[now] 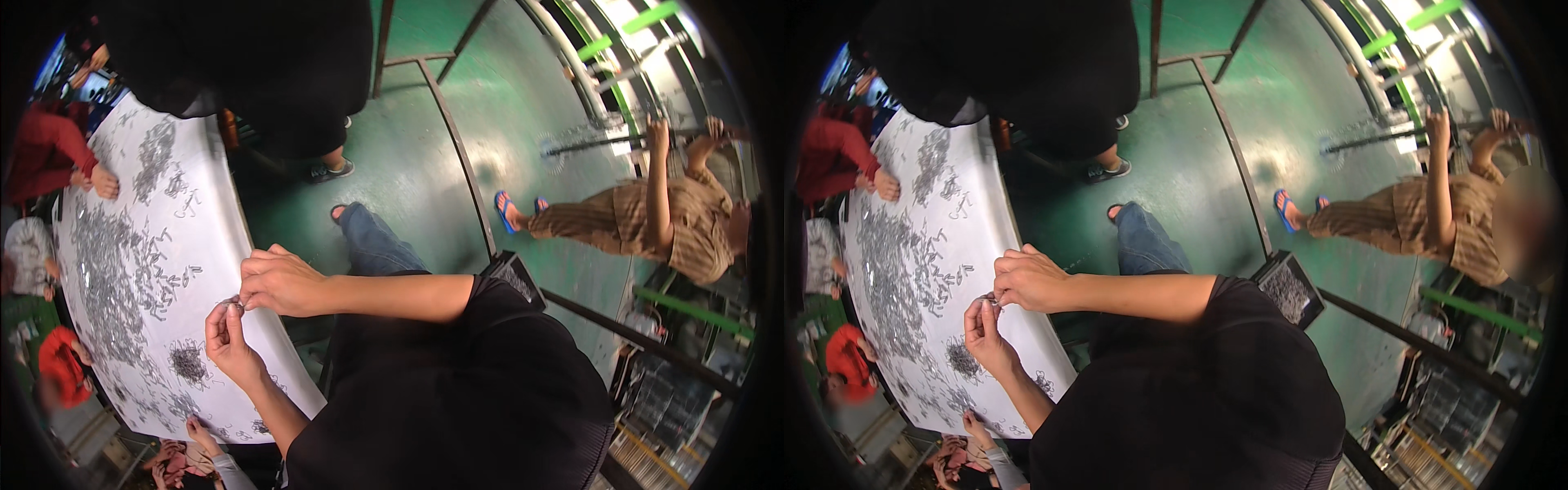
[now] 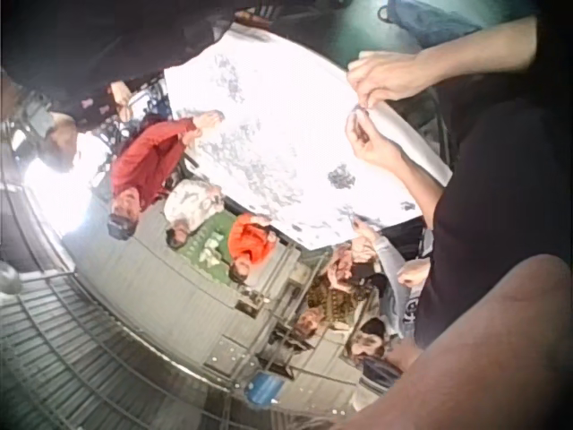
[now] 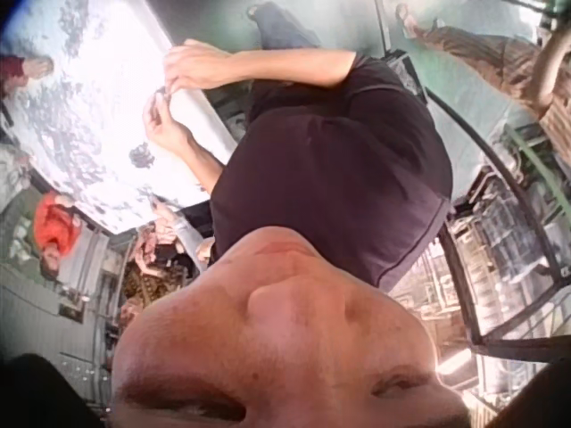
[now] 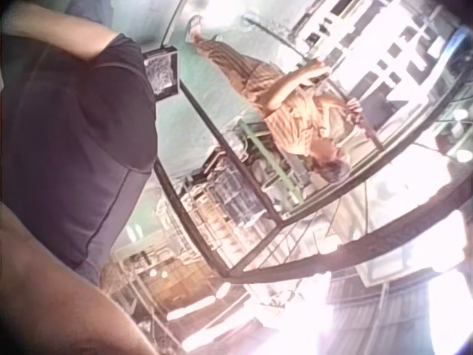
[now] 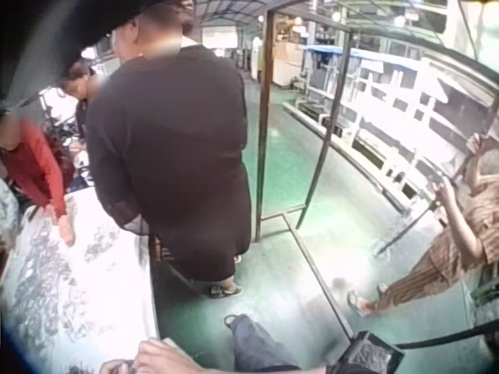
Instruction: The person stands at a table with several others and repeatedly picks up small metal paperclips from a white surface, straightens them by hand, and places them into a nearby container. The task involves continuous manual handling of individual clips without using tools.
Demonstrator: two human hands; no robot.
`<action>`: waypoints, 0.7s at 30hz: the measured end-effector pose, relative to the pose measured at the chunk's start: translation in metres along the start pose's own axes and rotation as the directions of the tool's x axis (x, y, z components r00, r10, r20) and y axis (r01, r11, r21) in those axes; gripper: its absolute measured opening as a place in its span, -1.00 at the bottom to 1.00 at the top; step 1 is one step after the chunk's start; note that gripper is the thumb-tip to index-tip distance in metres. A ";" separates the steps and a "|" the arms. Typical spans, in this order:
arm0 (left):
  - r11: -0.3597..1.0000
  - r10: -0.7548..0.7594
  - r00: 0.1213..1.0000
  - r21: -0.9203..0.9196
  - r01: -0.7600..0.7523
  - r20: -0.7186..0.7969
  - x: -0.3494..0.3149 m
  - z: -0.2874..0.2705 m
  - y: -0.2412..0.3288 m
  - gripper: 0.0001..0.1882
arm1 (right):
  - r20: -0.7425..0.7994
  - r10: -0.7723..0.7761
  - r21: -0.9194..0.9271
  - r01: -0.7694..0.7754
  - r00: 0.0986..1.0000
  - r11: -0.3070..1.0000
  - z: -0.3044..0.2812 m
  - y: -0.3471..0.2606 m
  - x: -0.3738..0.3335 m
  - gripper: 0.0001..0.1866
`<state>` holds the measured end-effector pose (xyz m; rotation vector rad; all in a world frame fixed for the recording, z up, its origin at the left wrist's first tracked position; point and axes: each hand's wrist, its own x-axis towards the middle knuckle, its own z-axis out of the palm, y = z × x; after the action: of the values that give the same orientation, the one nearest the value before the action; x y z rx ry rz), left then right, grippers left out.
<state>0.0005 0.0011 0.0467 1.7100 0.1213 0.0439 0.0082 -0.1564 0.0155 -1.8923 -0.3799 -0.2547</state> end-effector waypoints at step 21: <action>0.938 0.344 0.931 0.002 -0.346 0.127 -0.065 0.063 -0.044 -0.81 | -0.233 0.879 0.759 -0.488 0.415 0.431 -0.061 0.119 -0.294 -0.75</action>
<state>-0.0598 -0.0621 -0.0036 1.7359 -0.2753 0.1973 -0.2175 -0.2918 -0.1713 -1.0635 0.7997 -0.1002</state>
